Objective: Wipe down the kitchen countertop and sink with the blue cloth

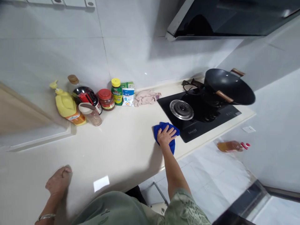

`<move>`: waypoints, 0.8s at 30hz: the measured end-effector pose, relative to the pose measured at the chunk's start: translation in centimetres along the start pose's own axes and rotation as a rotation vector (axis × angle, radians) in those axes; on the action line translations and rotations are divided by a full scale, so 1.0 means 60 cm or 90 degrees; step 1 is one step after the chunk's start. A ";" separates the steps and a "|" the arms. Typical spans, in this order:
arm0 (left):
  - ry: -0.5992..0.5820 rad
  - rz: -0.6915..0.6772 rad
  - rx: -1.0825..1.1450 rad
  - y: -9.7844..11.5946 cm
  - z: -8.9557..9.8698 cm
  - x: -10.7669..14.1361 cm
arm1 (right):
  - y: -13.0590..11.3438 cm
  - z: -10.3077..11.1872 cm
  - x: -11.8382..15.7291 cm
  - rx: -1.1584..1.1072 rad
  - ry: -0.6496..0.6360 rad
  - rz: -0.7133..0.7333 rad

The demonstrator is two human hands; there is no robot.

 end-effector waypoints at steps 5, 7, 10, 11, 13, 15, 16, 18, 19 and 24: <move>0.011 0.036 -0.021 0.000 -0.005 0.004 | -0.186 -0.031 -0.027 -0.015 -0.027 0.090; 0.016 0.030 -0.034 0.002 -0.002 0.003 | -0.257 -0.036 -0.007 -0.022 -0.047 0.133; 0.021 0.026 -0.043 0.007 0.000 0.005 | -0.358 -0.038 0.056 -0.033 -0.087 0.238; 0.019 0.025 -0.046 0.009 0.000 0.006 | -0.387 -0.037 0.083 -0.036 -0.099 0.279; 0.010 0.028 -0.057 0.012 -0.001 0.009 | -0.436 -0.034 0.143 -0.039 -0.129 0.362; 0.003 0.032 -0.061 0.013 -0.001 0.011 | -0.467 -0.030 0.207 -0.037 -0.168 0.448; 0.003 0.036 -0.060 0.013 -0.001 0.012 | -0.475 -0.026 0.239 -0.036 -0.190 0.491; 0.001 0.033 -0.050 0.010 -0.002 0.013 | -0.476 -0.015 0.306 -0.043 -0.227 0.569; -0.001 0.023 -0.041 0.010 -0.004 0.013 | -0.470 -0.006 0.340 -0.053 -0.241 0.603; -0.003 -0.048 0.008 0.005 -0.010 0.013 | -0.398 0.040 0.522 -0.137 -0.277 0.722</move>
Point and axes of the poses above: each hand's wrist, its own x-axis away from the middle knuckle, its own z-axis out of the back of the hand, y = z × x, the point moved 8 cm from there along -x, towards the middle knuckle, and after that the axes turned 4 degrees about -z, right-handed, at the moved point
